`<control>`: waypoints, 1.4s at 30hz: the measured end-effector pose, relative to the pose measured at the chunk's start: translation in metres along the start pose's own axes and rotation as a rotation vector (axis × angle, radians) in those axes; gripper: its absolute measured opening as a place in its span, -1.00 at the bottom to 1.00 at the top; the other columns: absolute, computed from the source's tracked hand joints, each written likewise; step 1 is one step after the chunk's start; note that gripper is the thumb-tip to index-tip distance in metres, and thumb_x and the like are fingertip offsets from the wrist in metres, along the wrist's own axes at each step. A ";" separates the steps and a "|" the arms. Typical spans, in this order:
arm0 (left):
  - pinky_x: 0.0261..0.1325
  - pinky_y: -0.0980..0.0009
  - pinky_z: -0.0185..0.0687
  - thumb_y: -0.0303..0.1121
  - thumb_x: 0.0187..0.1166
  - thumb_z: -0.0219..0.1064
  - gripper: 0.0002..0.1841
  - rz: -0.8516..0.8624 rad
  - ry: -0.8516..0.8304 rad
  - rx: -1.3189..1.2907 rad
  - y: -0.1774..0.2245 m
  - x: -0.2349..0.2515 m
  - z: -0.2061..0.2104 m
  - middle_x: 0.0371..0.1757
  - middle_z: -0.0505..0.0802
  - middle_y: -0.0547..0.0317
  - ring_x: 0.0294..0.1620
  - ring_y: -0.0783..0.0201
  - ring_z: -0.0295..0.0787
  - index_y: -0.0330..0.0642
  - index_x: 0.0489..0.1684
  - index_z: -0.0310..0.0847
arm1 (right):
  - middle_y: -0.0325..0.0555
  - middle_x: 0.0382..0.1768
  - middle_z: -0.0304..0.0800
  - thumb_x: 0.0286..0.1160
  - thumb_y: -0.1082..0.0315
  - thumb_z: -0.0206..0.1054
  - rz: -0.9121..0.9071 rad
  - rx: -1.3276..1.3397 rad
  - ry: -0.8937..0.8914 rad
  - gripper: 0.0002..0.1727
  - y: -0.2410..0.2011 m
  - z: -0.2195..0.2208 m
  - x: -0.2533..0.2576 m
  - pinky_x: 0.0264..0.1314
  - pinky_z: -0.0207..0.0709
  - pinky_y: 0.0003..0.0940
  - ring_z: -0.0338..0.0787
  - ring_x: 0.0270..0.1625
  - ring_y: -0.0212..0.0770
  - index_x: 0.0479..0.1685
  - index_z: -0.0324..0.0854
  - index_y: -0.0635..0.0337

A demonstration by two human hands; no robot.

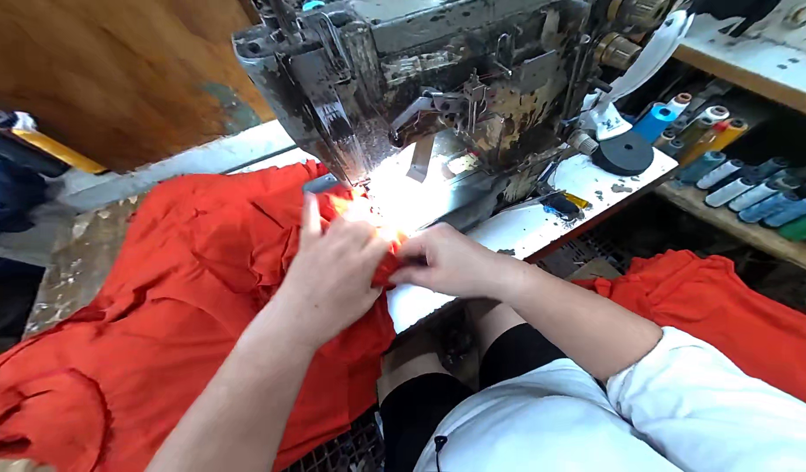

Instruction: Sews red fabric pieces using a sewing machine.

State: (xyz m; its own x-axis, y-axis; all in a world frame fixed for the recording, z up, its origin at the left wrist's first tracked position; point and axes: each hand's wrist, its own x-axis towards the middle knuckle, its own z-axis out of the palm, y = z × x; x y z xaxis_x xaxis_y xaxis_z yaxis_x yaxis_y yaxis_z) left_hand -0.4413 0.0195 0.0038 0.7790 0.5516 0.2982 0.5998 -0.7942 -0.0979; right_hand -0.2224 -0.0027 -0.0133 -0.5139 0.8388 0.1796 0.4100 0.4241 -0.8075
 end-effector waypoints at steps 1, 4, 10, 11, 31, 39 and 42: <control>0.61 -0.65 -0.11 -0.38 0.21 0.53 -0.69 0.049 0.004 -0.046 0.002 -0.006 0.005 0.12 0.86 0.02 0.41 -0.17 0.68 -0.12 -0.04 0.80 | -0.15 -0.45 0.76 0.60 0.21 0.42 -0.050 -0.042 0.013 -0.74 0.001 0.003 -0.013 -0.24 0.63 -0.34 0.72 -0.36 -0.35 -0.32 0.79 0.24; 0.65 -0.60 -0.08 -0.54 0.32 0.32 -0.80 0.053 0.030 -0.104 -0.005 -0.027 0.010 -0.05 0.89 0.08 0.28 -0.07 0.79 -0.14 -0.20 0.81 | -0.10 -0.36 0.80 0.65 0.20 0.35 -0.128 -0.038 0.076 -0.70 0.018 0.011 -0.047 -0.15 0.60 -0.43 0.73 -0.28 -0.36 -0.26 0.79 0.28; 0.61 -0.63 -0.09 -0.53 0.45 0.23 -0.72 0.034 0.030 -0.052 -0.015 -0.027 0.005 0.05 0.89 0.04 0.33 -0.12 0.76 -0.12 -0.04 0.85 | -0.07 -0.31 0.83 0.67 0.26 0.33 -0.113 0.015 0.154 -0.73 0.027 0.026 -0.049 -0.16 0.61 -0.51 0.74 -0.28 -0.39 -0.20 0.80 0.31; 0.61 -0.62 -0.10 -0.53 0.45 0.21 -0.70 0.034 0.023 -0.033 -0.019 -0.024 0.004 0.08 0.88 0.03 0.35 -0.12 0.75 -0.13 0.01 0.83 | -0.08 -0.33 0.82 0.66 0.27 0.33 -0.107 0.014 0.165 -0.74 0.028 0.027 -0.043 -0.17 0.61 -0.47 0.74 -0.29 -0.38 -0.21 0.80 0.31; 0.58 -0.64 -0.08 -0.66 0.29 0.40 -0.59 -0.300 -0.123 0.120 -0.043 -0.006 -0.005 0.20 0.83 -0.08 0.39 -0.24 0.68 -0.14 0.13 0.80 | -0.08 -0.20 0.90 0.54 0.48 0.36 -0.218 0.042 0.433 -0.80 0.051 0.048 0.010 -0.07 0.75 -0.34 0.84 -0.20 -0.32 0.00 0.86 0.24; 0.48 -0.20 0.43 -0.40 0.55 0.14 -0.66 -0.156 0.140 -0.070 0.037 0.011 0.031 0.13 0.86 -0.10 0.28 -0.12 0.76 -0.29 0.12 0.79 | 0.15 0.35 0.64 0.56 0.55 0.16 -0.292 0.155 0.482 -0.69 0.065 0.037 -0.026 -0.07 0.73 -0.51 0.76 -0.10 -0.40 0.02 0.84 0.26; 0.36 -0.07 0.58 -0.35 0.67 0.10 -0.67 -0.237 0.215 -0.105 0.030 0.011 0.044 0.13 0.86 -0.11 0.29 -0.10 0.75 -0.29 0.05 0.79 | 0.02 0.31 0.72 0.62 0.53 0.13 -0.305 0.191 0.509 -0.73 0.067 0.003 -0.040 -0.22 0.75 -0.51 0.78 -0.21 -0.43 -0.11 0.81 0.26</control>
State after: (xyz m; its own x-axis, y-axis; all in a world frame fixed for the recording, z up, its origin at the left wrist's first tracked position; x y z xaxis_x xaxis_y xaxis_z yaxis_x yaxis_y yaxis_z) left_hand -0.4064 0.0130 -0.0378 0.5567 0.6668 0.4955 0.7292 -0.6779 0.0931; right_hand -0.1767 -0.0092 -0.0765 -0.1431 0.7673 0.6251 0.1352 0.6408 -0.7557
